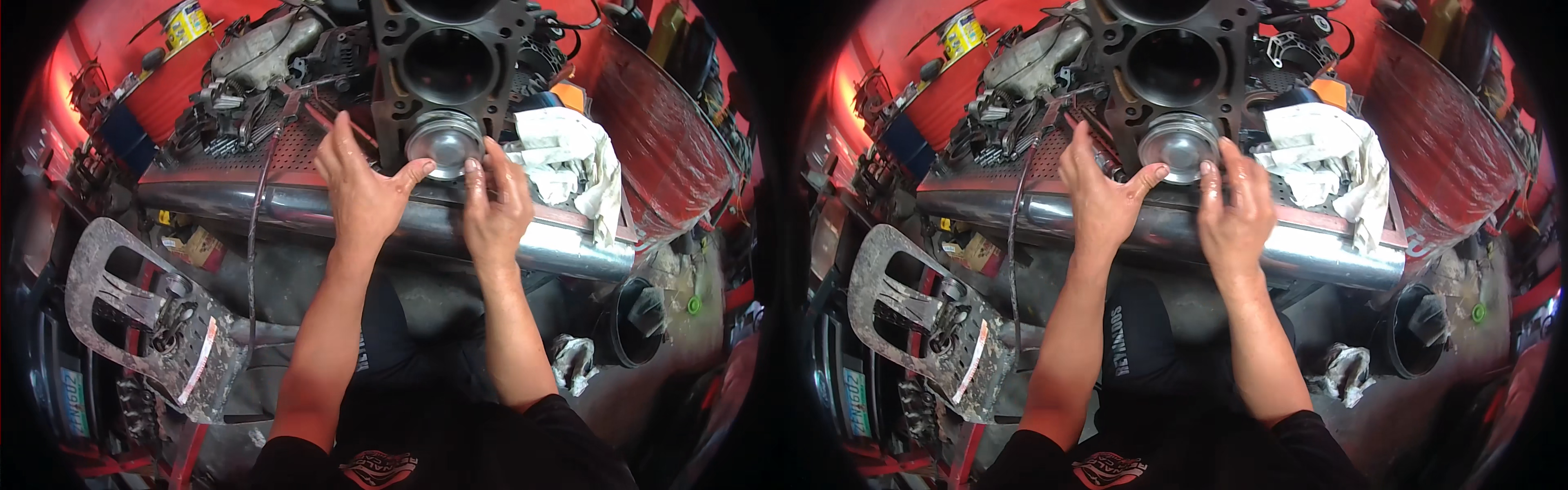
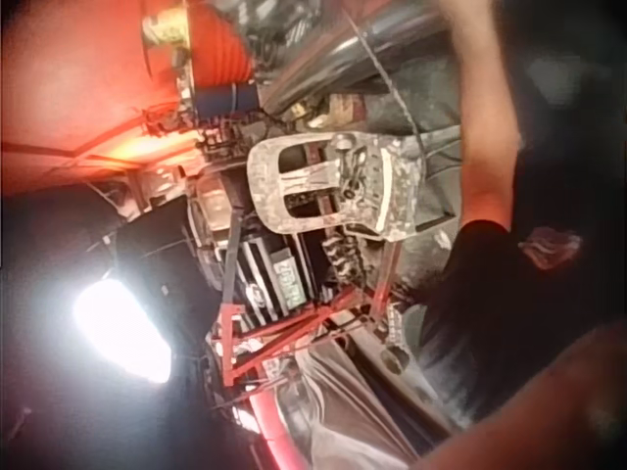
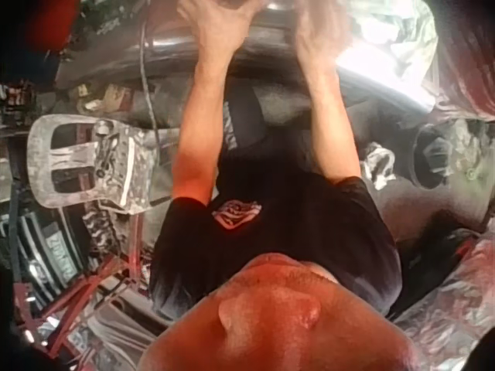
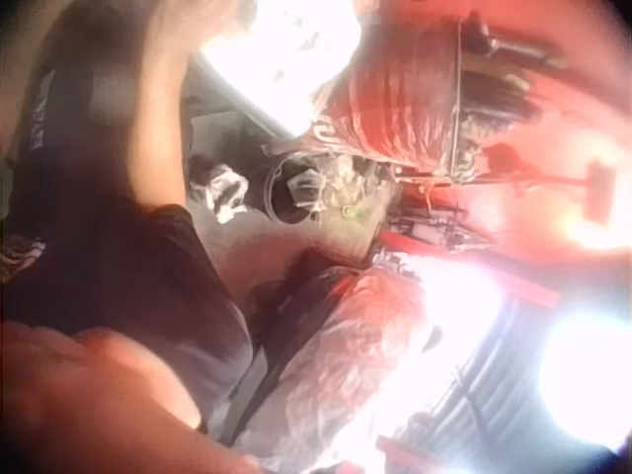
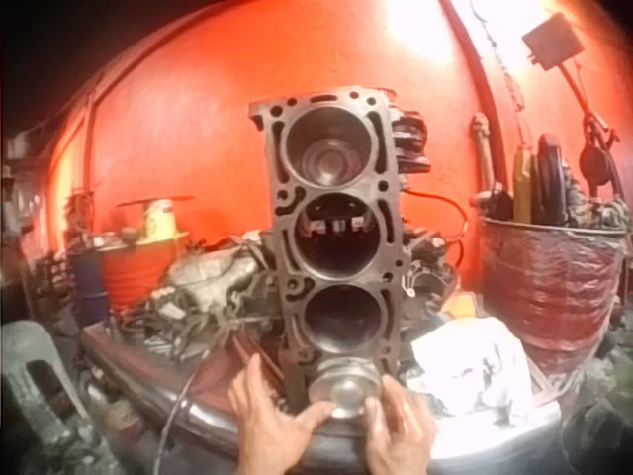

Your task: The person lubricates a piston with oil from a bottle and carefully inserts it into one of the cylinders of an engine block by hand.

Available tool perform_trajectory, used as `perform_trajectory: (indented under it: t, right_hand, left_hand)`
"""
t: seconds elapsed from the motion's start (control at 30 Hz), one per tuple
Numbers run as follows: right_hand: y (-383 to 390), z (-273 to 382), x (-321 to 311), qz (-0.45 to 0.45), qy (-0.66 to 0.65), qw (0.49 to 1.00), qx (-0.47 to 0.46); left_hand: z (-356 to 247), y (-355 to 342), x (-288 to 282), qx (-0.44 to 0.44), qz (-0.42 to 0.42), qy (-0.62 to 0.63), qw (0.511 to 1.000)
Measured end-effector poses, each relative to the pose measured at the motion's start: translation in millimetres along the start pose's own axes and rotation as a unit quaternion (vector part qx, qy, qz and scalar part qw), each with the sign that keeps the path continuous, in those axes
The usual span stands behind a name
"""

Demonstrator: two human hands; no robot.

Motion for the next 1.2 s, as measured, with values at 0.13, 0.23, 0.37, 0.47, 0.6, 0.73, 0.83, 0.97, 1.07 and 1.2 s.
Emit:
perform_trajectory:
  t: [0.13,0.23,0.37,0.47,0.6,0.73,0.83,0.97,1.07,1.2]
  right_hand:
    - [-9.4,-6.4,-12.6,-0.035,0.017,0.999,-0.004]
    - [-16.2,-12.1,-5.2,0.161,0.124,0.979,0.004]
    - [-24.0,-9.9,2.3,0.15,0.129,0.98,-0.023]
    - [-24.9,2.2,1.5,0.139,0.133,0.981,-0.015]
    - [-29.7,2.3,5.1,0.114,0.103,0.988,-0.009]
    - [-28.9,2.2,12.5,0.062,0.144,0.987,-0.031]
    - [-35.0,7.8,13.5,0.055,0.159,0.985,-0.034]
    - [-39.1,8.4,11.6,0.068,0.133,0.989,-0.024]
    - [-35.6,1.2,11.6,0.047,0.145,0.988,-0.036]
    - [-34.3,4.9,7.1,0.088,0.067,0.994,-0.008]
  left_hand:
    - [8.8,-5.4,11.3,0.04,0.087,0.076,0.992]
    - [6.3,-2.8,12.9,0.003,0.101,0.086,0.991]
    - [5.4,-10.5,9.7,0.005,0.127,0.115,0.985]
    - [4.4,-14.2,3.4,-0.021,0.15,0.122,0.981]
    - [5.9,-14.2,3.7,-0.017,0.152,0.127,0.98]
    - [7.2,-11.5,8.4,-0.009,0.147,0.124,0.981]
    - [9.1,-11.0,14.7,-0.007,0.121,0.114,0.986]
    - [5.6,-16.1,7.7,-0.016,0.112,0.11,0.988]
    - [7.6,-9.0,20.2,0.001,0.093,0.109,0.99]
    - [19.6,-8.4,21.8,-0.024,0.115,0.148,0.982]
Point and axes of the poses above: each hand's wrist, its own y-axis away from the middle knuckle, its own x-axis out of the palm, z = x × y, the point moved 2 cm from there along -y, towards the middle knuckle, and after that the axes turned 8 degrees about x, right-handed, at the moved point
